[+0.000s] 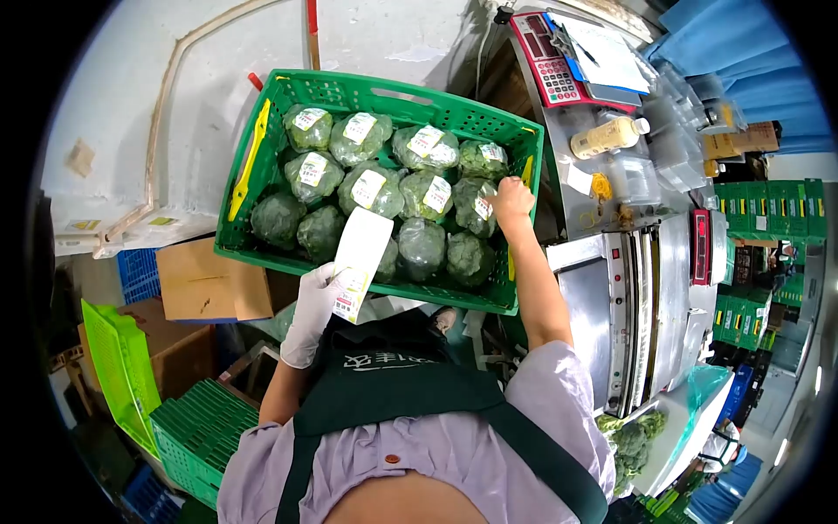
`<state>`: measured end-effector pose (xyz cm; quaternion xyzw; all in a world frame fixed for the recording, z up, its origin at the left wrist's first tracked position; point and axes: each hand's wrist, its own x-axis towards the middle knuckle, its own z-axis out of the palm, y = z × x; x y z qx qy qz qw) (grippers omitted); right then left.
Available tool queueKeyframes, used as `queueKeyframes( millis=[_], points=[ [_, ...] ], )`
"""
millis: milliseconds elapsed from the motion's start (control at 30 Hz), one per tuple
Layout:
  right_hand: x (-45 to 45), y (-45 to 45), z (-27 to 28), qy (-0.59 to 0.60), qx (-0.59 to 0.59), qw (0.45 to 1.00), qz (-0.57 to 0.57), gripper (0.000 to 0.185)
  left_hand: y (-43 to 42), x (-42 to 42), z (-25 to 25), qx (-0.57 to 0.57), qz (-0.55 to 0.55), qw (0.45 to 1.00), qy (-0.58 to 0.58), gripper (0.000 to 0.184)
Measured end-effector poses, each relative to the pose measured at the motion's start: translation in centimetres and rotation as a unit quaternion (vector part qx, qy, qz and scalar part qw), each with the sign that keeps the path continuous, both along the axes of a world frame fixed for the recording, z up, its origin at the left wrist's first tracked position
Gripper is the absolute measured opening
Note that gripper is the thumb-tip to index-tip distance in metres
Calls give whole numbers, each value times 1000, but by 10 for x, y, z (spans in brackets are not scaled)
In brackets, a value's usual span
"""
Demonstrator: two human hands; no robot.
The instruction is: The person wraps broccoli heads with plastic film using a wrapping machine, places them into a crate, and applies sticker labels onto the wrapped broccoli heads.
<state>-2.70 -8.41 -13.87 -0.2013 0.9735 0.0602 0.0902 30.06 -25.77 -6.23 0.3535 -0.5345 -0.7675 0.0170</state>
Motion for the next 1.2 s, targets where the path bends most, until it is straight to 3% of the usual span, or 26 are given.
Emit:
queueKeyframes(
  millis=[67, 133, 167, 200, 300, 400, 467, 500, 533, 567, 600, 633, 700, 767, 800, 867, 900, 933, 1000, 1033, 1067, 1133, 1167, 1200],
  points=[
    [4, -15, 23, 1, -47, 998, -37, 50, -1, 0, -4, 10, 39, 999, 23, 20],
    [10, -13, 0, 135, -286, 947, 57, 51, -3, -2, -2, -8, 33, 999, 29, 19],
    [12, -10, -22, 82, -313, 944, 70, 56, -2, -4, -1, -25, 24, 999, 36, 19],
    [10, 5, -91, 74, -264, 958, 87, 58, 0, -5, -3, -26, 27, 999, 31, 19],
    [21, 5, -113, 81, -193, 974, 87, 60, 3, -12, -6, -165, -14, 986, 14, 17],
    [27, -4, -60, 8, -176, 980, 88, 62, 8, -16, -2, -83, 52, 993, 59, 15],
    [53, -21, 7, -49, -389, 915, 97, 56, 10, -19, -8, -74, 75, 992, 72, 14],
    [83, -34, 67, -125, -459, 877, 68, 46, 11, -20, -9, -86, 64, 992, 63, 15],
    [101, -31, 79, -123, -494, 852, 121, 40, 11, -20, -9, -98, 50, 993, 53, 15],
    [126, -34, 106, -147, -493, 837, 183, 41, 12, -19, -9, -98, 47, 993, 50, 15],
    [137, -38, 112, -105, -497, 792, 338, 43, 12, -20, -8, -146, 27, 986, 74, 14],
    [154, -41, 131, -65, -415, 824, 380, 43, 13, -22, -7, -194, 7, 976, 99, 14],
    [167, -35, 122, -79, -409, 840, 347, 38, 16, -23, -1, -239, -16, 963, 126, 15],
    [170, -29, 116, -337, -412, 836, 137, 22, 15, -23, 9, -265, -55, 963, 15, 29],
    [170, -27, 115, -337, -412, 836, 137, 22, 16, -25, 9, -264, -55, 963, 15, 29],
    [170, -21, 112, -327, -452, 822, 116, 20, 21, -29, 9, -482, 57, 872, 68, 62],
    [171, -21, 114, -341, -473, 807, 90, 19, 17, -26, 9, -444, -13, 889, 108, 88],
    [172, -21, 120, -341, -473, 808, 87, 19, 16, -32, 20, -451, -8, 879, 155, 71],
    [174, -25, 138, -345, -398, 843, 109, 19, 17, -32, 13, -170, -69, 969, 164, 44],
    [174, -26, 139, -271, -390, 866, 159, 19, 28, -38, 10, -204, 21, 965, 163, 21],
    [171, -26, 129, -150, -412, 869, 229, 19, 28, -38, 10, -202, 21, 966, 162, 21],
    [159, -26, 144, -183, -421, 864, 206, 17, 26, -40, 11, -125, 20, 990, 64, 16],
    [150, -22, 152, -262, -386, 872, 148, 15, 25, -41, 9, -161, 0, 983, 91, 15],
    [142, -18, 149, -288, -456, 835, 106, 15, 23, -42, 14, -159, -3, 983, 94, 15]
  ],
)
